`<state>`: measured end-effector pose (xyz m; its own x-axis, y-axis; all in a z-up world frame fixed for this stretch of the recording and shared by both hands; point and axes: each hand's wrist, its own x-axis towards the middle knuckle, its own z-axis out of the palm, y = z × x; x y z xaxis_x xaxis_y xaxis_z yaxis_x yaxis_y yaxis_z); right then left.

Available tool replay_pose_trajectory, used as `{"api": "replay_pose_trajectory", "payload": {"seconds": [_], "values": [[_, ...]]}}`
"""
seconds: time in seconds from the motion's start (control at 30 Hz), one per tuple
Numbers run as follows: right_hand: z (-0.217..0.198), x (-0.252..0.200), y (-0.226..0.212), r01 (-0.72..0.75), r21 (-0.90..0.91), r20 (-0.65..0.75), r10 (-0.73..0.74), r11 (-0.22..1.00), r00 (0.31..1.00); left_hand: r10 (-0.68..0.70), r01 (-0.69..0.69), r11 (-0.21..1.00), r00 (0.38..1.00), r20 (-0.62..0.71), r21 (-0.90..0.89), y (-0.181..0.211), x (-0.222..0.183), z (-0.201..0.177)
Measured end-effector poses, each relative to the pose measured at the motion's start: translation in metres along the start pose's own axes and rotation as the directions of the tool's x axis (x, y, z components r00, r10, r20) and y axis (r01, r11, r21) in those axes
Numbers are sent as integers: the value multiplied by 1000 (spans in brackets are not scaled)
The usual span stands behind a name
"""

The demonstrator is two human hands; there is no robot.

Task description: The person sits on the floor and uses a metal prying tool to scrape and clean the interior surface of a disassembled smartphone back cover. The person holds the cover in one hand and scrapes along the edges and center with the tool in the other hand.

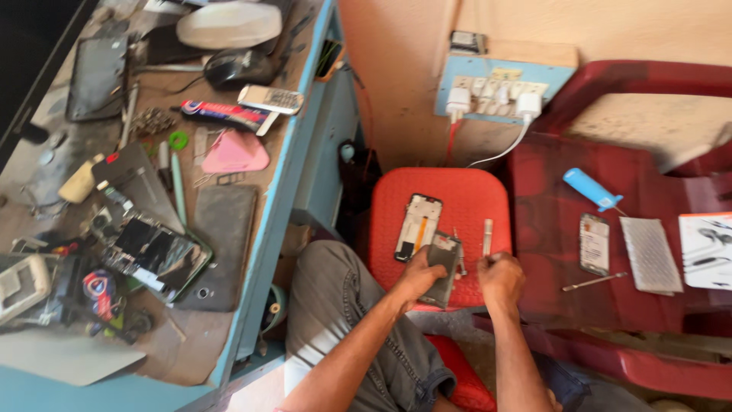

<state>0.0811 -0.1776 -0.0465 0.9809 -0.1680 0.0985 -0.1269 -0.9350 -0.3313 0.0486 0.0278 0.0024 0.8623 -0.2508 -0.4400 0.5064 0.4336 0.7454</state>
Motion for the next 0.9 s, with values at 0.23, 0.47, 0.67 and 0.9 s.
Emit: {"api": "replay_pose_trajectory", "payload": {"seconds": [0.23, 0.47, 0.67, 0.9], "values": [[-25, 8, -6, -175, -133, 240, 203, 976, 949, 1, 0, 1000, 1000, 30, -18, -8, 0, -6], [-14, 3, 17, -65, -96, 294, 91, 993, 952, -27, 29, 999, 998, 53, -29, -6, -5, -6], [-73, -29, 37, -565, 725, 563, 133, 394, 816, 70, -70, 997, 997, 43, 19, -14, -8, -2], [-162, -89, 6, -440, 891, 417, 183, 113, 890, -2, 9, 986, 999, 44, -165, -35, -26, 28]]}}
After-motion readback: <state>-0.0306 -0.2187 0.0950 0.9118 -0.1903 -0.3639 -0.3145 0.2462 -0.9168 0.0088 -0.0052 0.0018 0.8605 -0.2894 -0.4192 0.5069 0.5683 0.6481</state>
